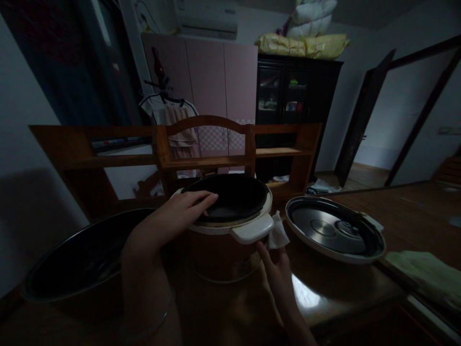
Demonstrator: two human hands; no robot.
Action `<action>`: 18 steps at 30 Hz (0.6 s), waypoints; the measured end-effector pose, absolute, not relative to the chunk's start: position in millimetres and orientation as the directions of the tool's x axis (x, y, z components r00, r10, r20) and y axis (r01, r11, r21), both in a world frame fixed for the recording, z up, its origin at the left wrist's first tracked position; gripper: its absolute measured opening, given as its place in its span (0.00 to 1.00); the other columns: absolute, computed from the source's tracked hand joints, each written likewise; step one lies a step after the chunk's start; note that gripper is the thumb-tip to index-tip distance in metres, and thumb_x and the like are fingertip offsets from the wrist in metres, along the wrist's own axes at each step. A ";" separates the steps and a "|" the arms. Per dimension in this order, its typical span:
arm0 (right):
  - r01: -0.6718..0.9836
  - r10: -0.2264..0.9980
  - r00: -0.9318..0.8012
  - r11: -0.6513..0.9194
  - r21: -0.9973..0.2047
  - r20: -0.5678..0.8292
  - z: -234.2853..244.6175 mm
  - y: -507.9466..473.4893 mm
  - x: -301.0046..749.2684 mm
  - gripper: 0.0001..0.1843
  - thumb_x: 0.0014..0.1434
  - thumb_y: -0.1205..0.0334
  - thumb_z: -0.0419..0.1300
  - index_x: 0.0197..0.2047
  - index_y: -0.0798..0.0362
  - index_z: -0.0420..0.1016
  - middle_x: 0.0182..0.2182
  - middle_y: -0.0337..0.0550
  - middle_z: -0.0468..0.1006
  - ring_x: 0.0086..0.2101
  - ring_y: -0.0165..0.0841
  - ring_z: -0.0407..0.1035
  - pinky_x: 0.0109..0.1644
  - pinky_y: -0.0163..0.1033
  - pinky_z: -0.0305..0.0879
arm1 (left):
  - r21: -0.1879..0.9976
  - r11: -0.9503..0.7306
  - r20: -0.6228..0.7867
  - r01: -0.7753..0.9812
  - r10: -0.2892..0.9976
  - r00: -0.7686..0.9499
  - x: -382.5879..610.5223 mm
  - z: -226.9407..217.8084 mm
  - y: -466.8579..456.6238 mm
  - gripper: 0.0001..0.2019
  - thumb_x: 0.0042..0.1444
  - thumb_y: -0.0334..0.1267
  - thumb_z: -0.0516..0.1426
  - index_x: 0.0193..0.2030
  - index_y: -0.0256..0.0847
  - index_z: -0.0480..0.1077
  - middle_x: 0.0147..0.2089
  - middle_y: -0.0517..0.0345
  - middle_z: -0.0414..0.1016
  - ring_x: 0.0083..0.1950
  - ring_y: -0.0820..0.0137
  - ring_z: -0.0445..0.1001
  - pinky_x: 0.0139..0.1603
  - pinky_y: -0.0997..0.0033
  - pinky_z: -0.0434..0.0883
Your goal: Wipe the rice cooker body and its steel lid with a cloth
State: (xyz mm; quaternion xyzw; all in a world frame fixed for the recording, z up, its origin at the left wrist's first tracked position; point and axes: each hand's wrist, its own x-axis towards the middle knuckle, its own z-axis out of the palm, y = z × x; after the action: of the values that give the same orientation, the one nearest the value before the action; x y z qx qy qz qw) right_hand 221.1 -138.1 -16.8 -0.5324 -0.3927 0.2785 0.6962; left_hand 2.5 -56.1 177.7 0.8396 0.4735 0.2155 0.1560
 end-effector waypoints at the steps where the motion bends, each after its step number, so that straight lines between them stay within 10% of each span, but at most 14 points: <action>1: 0.040 0.803 0.537 0.279 -0.959 0.256 -16.7 -138.2 220.3 0.38 0.57 0.43 0.66 0.66 0.49 0.66 0.58 0.48 0.75 0.59 0.47 0.67 0.64 0.52 0.60 | 0.466 -0.506 0.214 0.726 0.860 0.463 2.9 178.1 -56.3 0.29 0.62 0.64 0.46 0.57 0.52 0.75 0.50 0.59 0.80 0.53 0.60 0.74 0.58 0.64 0.65; 12: -0.089 0.786 0.610 0.196 -0.977 0.102 -23.0 -149.6 216.4 0.35 0.62 0.38 0.58 0.67 0.47 0.65 0.66 0.45 0.66 0.67 0.46 0.54 0.71 0.55 0.48 | 0.466 -0.499 0.210 0.731 0.865 0.456 1.3 175.2 -52.6 0.28 0.62 0.63 0.46 0.56 0.53 0.75 0.50 0.60 0.80 0.55 0.60 0.73 0.57 0.64 0.65; 18: 0.006 0.807 0.501 0.358 -0.934 0.313 -14.7 -157.5 203.7 0.31 0.68 0.44 0.51 0.70 0.46 0.59 0.70 0.41 0.58 0.69 0.39 0.49 0.73 0.51 0.41 | 0.484 -0.510 0.211 0.711 0.857 0.471 0.1 174.5 -52.6 0.28 0.62 0.63 0.46 0.57 0.52 0.74 0.51 0.60 0.80 0.54 0.61 0.74 0.58 0.65 0.65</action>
State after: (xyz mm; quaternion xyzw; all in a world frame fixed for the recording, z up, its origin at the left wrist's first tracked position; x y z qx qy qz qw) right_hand 203.7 -157.5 -14.7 -0.4923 -0.4129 0.2806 0.7130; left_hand 0.1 -52.6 174.5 0.8412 0.4660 0.2178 0.1670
